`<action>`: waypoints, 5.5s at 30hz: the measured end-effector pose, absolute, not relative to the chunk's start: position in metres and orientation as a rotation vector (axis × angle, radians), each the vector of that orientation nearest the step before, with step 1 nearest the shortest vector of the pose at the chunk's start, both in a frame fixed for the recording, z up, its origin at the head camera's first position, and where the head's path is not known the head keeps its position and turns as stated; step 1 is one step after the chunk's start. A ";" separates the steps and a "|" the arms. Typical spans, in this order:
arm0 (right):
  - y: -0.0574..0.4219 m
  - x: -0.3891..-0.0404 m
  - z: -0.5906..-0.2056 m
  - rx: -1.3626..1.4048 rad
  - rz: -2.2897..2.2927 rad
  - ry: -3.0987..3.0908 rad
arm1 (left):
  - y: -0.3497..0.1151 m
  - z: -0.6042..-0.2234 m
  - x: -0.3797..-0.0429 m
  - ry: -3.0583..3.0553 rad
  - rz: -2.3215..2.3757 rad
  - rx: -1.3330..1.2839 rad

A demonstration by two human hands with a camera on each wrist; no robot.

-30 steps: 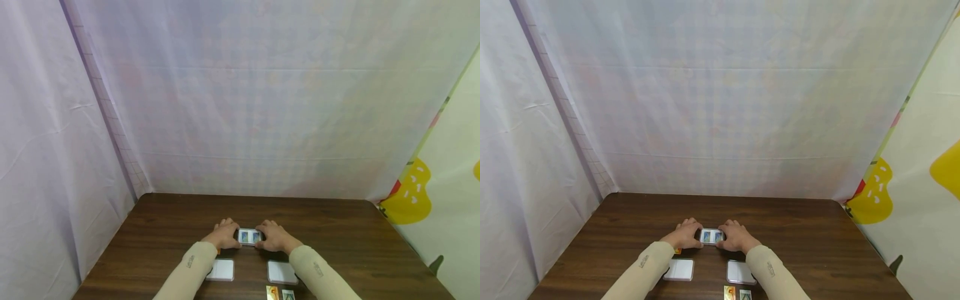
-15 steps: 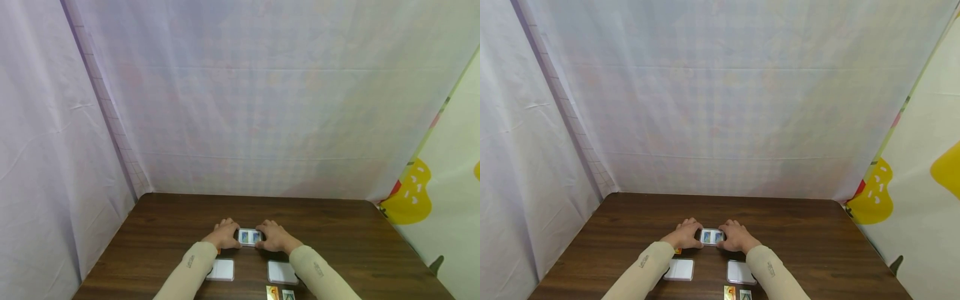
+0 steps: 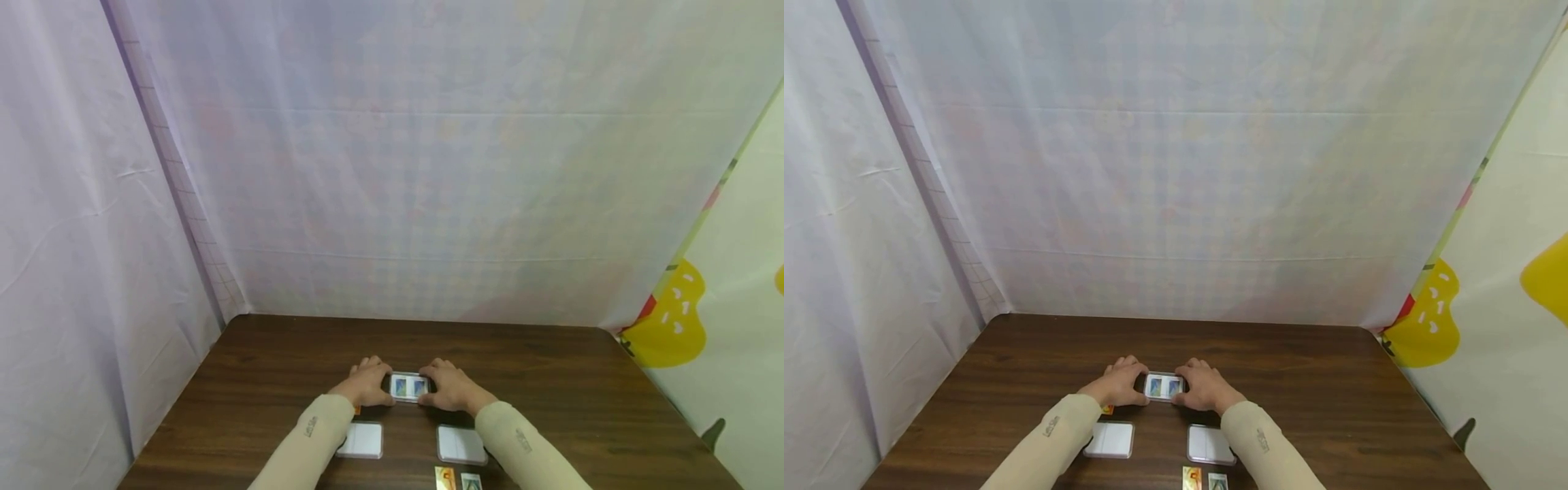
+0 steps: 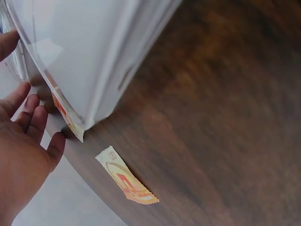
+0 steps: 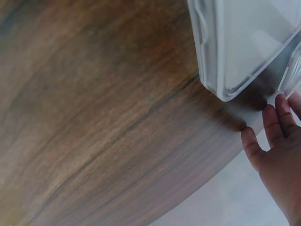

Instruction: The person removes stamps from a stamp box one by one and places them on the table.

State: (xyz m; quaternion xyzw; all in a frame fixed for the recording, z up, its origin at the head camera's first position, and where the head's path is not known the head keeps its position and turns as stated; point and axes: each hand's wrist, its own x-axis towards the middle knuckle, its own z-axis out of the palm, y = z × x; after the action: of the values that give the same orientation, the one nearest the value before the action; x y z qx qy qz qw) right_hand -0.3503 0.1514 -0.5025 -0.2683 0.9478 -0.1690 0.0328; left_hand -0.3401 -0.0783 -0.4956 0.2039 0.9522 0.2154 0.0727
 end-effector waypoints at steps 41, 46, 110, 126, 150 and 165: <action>0.244 -0.332 -0.486 -1.033 -0.745 2.951 | -0.079 -0.493 -0.338 2.845 0.620 0.645; 0.263 -0.328 -0.488 -1.038 -0.762 2.958 | -0.077 -0.495 -0.338 2.844 0.636 0.635; 0.344 -0.302 -0.496 -0.851 -0.614 2.992 | -0.074 -0.498 -0.340 2.847 0.643 0.657; 0.303 -0.313 -0.488 -0.907 -0.778 3.055 | -0.077 -0.497 -0.340 2.842 0.652 0.654; 0.243 -0.329 -0.492 -0.813 -0.999 3.056 | -0.076 -0.497 -0.339 2.850 0.657 0.659; 0.213 -0.338 -0.497 -0.779 -1.028 3.083 | -0.077 -0.497 -0.340 2.847 0.656 0.650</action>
State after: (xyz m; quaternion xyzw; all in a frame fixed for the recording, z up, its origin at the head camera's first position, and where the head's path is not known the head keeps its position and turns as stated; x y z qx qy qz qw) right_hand -0.3378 0.2130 -0.4973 -0.2319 0.9179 -0.3060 -0.0999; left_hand -0.3398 -0.0772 -0.4968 0.2164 0.9486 0.2185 0.0741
